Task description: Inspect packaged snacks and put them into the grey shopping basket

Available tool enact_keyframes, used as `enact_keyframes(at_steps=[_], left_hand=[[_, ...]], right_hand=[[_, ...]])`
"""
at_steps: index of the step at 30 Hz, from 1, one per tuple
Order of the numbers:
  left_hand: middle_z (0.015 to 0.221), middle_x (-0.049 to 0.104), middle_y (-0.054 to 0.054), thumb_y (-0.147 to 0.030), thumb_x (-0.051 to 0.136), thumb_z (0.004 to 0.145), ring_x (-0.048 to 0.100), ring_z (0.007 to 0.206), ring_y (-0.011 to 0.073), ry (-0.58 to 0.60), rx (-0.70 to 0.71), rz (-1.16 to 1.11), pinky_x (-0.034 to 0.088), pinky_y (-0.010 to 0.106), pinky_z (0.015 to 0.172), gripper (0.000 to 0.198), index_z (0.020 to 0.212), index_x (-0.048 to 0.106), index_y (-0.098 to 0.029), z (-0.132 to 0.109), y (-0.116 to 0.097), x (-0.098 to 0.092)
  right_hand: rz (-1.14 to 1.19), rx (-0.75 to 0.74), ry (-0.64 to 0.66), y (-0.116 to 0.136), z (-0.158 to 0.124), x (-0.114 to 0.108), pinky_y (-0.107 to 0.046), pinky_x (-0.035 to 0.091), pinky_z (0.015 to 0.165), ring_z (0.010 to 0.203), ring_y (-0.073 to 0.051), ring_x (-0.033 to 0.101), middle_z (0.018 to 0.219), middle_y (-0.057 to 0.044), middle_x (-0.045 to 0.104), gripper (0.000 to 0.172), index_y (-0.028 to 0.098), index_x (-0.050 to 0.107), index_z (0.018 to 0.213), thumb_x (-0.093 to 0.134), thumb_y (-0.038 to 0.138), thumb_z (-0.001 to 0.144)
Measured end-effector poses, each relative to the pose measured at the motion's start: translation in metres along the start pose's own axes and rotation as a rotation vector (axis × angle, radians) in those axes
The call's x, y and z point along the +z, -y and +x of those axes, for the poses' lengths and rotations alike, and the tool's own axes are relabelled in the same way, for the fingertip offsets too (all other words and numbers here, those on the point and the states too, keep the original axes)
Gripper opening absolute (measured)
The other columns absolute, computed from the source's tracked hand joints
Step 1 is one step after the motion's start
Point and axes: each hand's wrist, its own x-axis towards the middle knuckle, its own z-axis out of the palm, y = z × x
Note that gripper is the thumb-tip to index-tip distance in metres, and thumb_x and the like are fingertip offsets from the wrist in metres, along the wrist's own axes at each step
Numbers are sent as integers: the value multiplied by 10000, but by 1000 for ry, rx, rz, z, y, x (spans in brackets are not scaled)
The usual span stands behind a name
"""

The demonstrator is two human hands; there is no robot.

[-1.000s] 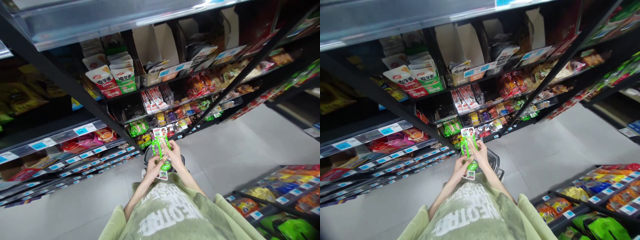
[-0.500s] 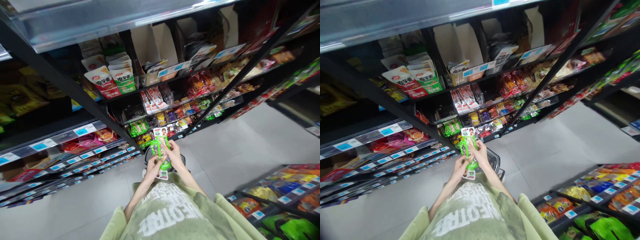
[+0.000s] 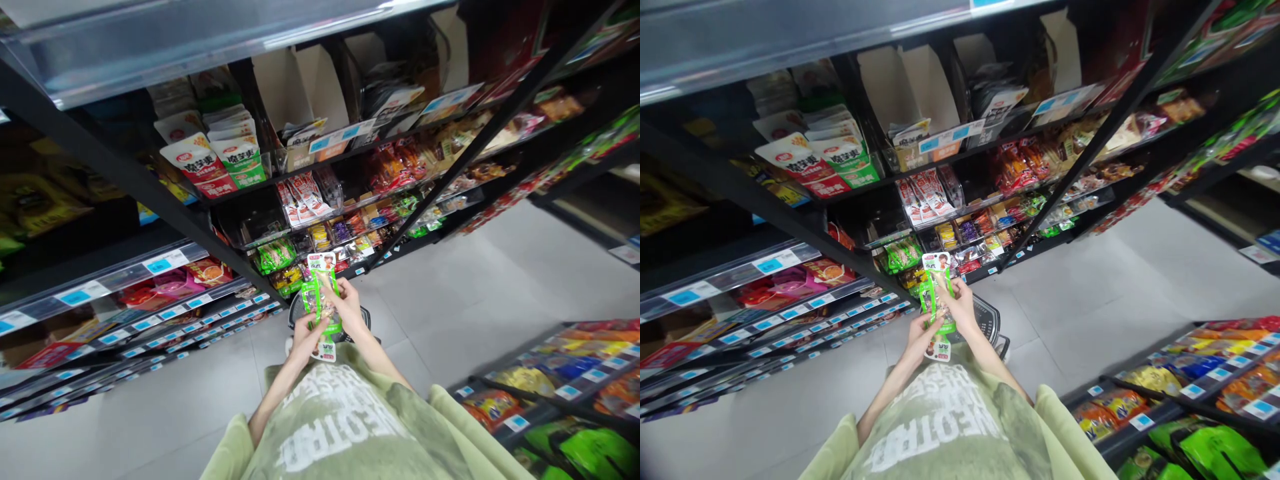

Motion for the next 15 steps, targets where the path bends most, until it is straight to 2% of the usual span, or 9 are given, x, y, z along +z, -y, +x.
enact_keyframes(at_steps=[7, 15], left_hand=[[880, 726, 68, -489, 826, 702, 589, 533, 97, -32, -21, -29, 472, 209, 488, 462, 973, 752, -122, 0, 0, 3], [698, 691, 33, -483, 848, 673, 529, 423, 75, -72, -59, -91, 411, 191, 418, 457, 910, 749, -105, 0, -3, 5]], right_hand=[[-1, 7, -14, 1, 1, -1, -256, 339, 549, 570, -124, 418, 640, 65, 464, 455, 230, 466, 723, 856, 457, 669], [-10, -4, -25, -1, 2, -1, -252, 347, 560, 588, -125, 429, 648, 58, 477, 415, 224, 502, 726, 852, 443, 679]])
